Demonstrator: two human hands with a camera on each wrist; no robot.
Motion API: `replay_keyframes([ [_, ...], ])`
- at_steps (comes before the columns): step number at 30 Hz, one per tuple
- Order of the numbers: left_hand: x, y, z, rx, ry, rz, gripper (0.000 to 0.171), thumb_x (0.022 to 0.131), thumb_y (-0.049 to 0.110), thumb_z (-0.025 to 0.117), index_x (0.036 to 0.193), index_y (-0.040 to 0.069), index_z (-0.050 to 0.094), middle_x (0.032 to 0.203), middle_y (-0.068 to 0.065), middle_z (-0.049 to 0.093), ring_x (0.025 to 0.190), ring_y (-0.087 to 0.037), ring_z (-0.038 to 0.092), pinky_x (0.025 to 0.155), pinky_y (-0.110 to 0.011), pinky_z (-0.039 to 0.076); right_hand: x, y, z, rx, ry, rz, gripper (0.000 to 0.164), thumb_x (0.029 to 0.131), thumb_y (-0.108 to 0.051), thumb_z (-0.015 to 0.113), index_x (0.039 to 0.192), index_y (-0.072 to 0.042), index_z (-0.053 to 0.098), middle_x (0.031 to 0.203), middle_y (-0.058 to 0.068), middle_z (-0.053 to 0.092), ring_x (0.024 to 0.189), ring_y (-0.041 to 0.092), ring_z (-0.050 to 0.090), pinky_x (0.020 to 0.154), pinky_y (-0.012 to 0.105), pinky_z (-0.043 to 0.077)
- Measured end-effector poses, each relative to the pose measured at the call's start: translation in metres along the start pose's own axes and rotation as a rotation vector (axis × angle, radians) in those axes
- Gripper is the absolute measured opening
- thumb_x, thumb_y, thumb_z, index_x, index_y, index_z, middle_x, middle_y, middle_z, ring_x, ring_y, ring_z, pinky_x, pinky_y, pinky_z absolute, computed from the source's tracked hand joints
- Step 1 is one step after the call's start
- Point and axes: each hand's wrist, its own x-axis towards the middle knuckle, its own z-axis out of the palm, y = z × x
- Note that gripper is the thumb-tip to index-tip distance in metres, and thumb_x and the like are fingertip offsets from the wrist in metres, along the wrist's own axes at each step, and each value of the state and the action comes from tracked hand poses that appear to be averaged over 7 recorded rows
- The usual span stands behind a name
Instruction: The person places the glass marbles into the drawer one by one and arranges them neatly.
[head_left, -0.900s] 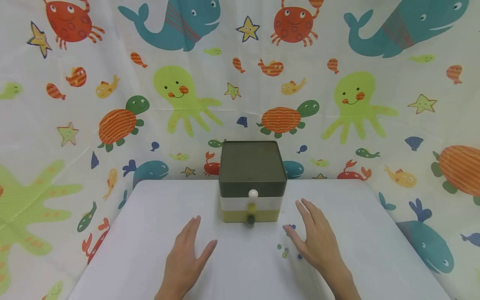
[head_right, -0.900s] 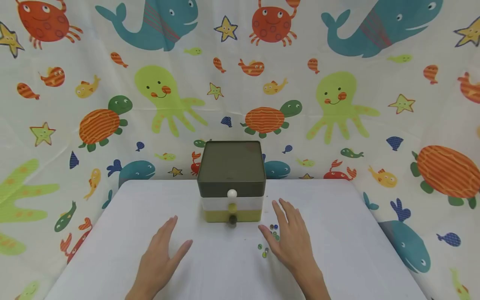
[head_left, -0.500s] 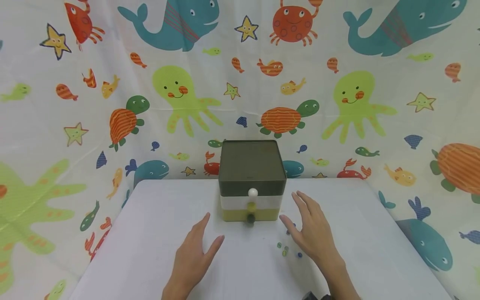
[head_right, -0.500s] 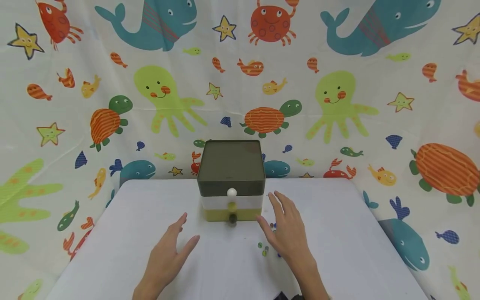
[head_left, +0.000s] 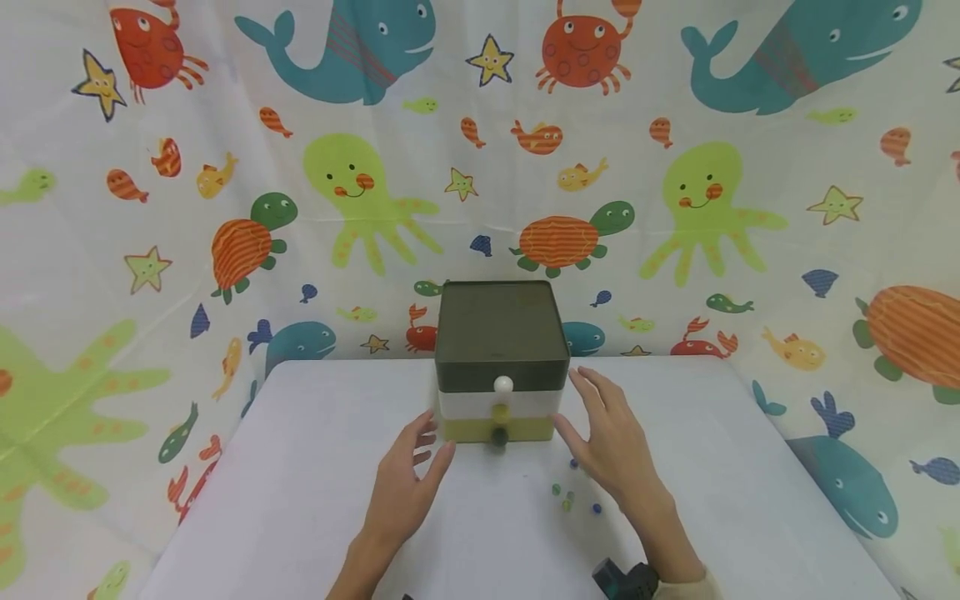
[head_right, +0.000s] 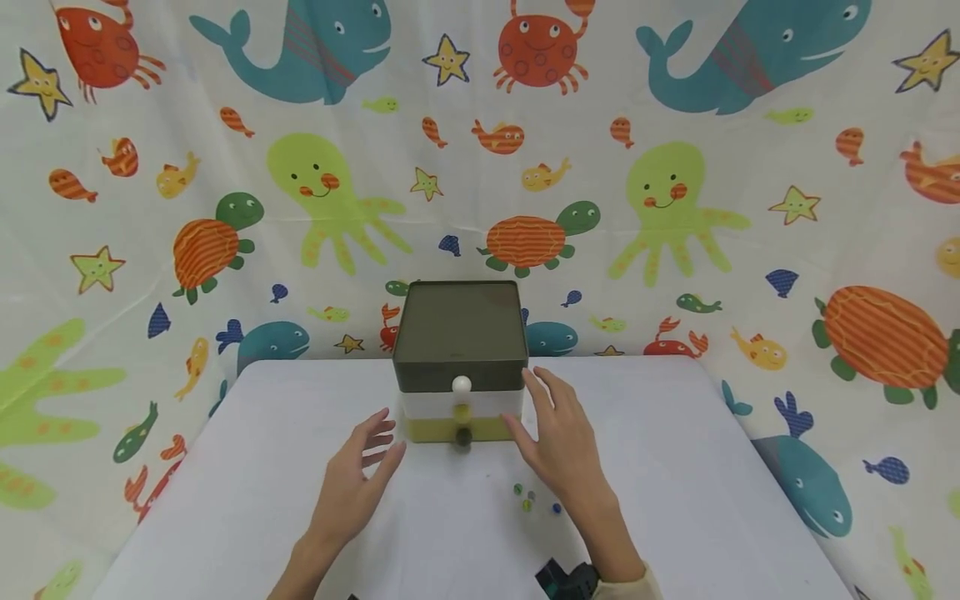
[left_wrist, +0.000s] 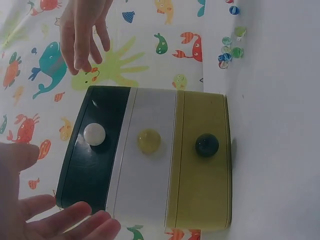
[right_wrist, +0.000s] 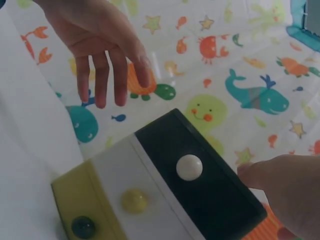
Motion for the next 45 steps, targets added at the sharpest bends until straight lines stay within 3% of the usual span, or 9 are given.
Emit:
replay_keyframes([
  [4, 0.006, -0.001, 0.006, -0.090, -0.003, 0.028, 0.056, 0.097, 0.038, 0.065, 0.144, 0.011, 0.050, 0.131, -0.009, 0.065, 0.114, -0.025, 0.067, 0.092, -0.039, 0.059, 0.007, 0.001, 0.002, 0.015, 0.012, -0.018, 0.069, 0.083, -0.030, 0.082, 0.141, -0.005, 0.054, 0.138, 0.016, 0.058, 0.126, 0.033, 0.057, 0.094, 0.046, 0.057],
  [11, 0.014, 0.003, 0.016, -0.140, -0.012, 0.090, 0.054, 0.098, 0.032, 0.066, 0.144, 0.008, 0.050, 0.131, -0.012, 0.065, 0.111, -0.022, 0.068, 0.091, -0.035, 0.059, 0.016, 0.002, 0.008, 0.031, 0.027, -0.041, 0.066, 0.082, -0.025, 0.084, 0.137, -0.002, 0.056, 0.137, 0.018, 0.058, 0.126, 0.034, 0.057, 0.092, 0.045, 0.057],
  [16, 0.021, 0.008, 0.020, -0.160, -0.013, 0.091, 0.055, 0.097, 0.033, 0.066, 0.144, 0.010, 0.050, 0.131, -0.009, 0.065, 0.111, -0.019, 0.068, 0.091, -0.030, 0.059, 0.020, 0.003, 0.011, 0.044, 0.019, -0.041, 0.063, 0.084, -0.023, 0.083, 0.136, -0.001, 0.056, 0.135, 0.019, 0.058, 0.126, 0.035, 0.057, 0.093, 0.044, 0.057],
  [24, 0.032, 0.015, 0.023, -0.179, -0.030, 0.078, 0.051, 0.099, 0.035, 0.064, 0.142, 0.010, 0.052, 0.128, -0.008, 0.067, 0.110, -0.019, 0.068, 0.092, -0.035, 0.059, 0.029, 0.009, 0.018, 0.045, 0.059, -0.063, 0.056, 0.085, -0.021, 0.081, 0.131, 0.002, 0.060, 0.130, 0.021, 0.059, 0.120, 0.035, 0.061, 0.088, 0.041, 0.059],
  [32, 0.045, 0.018, 0.029, -0.191, -0.045, 0.102, 0.044, 0.100, 0.028, 0.062, 0.140, 0.011, 0.054, 0.120, -0.008, 0.070, 0.103, -0.019, 0.070, 0.088, -0.031, 0.060, 0.034, 0.014, 0.026, 0.063, 0.077, -0.061, 0.046, 0.088, -0.017, 0.078, 0.127, 0.003, 0.063, 0.125, 0.019, 0.058, 0.116, 0.031, 0.063, 0.090, 0.038, 0.058],
  [41, 0.054, 0.022, 0.041, -0.168, -0.048, 0.098, 0.039, 0.099, 0.025, 0.065, 0.135, 0.012, 0.059, 0.118, -0.007, 0.070, 0.098, -0.019, 0.071, 0.084, -0.029, 0.060, 0.041, 0.017, 0.033, 0.061, 0.214, -0.124, 0.023, 0.089, -0.008, 0.075, 0.108, 0.005, 0.070, 0.107, 0.017, 0.064, 0.094, 0.027, 0.068, 0.073, 0.032, 0.061],
  [45, 0.057, 0.021, 0.046, -0.172, -0.045, 0.109, 0.036, 0.098, 0.023, 0.066, 0.132, 0.012, 0.061, 0.114, -0.007, 0.071, 0.096, -0.019, 0.071, 0.083, -0.029, 0.061, 0.043, 0.018, 0.037, 0.061, 0.243, -0.113, 0.018, 0.089, -0.008, 0.075, 0.103, 0.003, 0.072, 0.100, 0.014, 0.064, 0.088, 0.024, 0.067, 0.068, 0.031, 0.060],
])
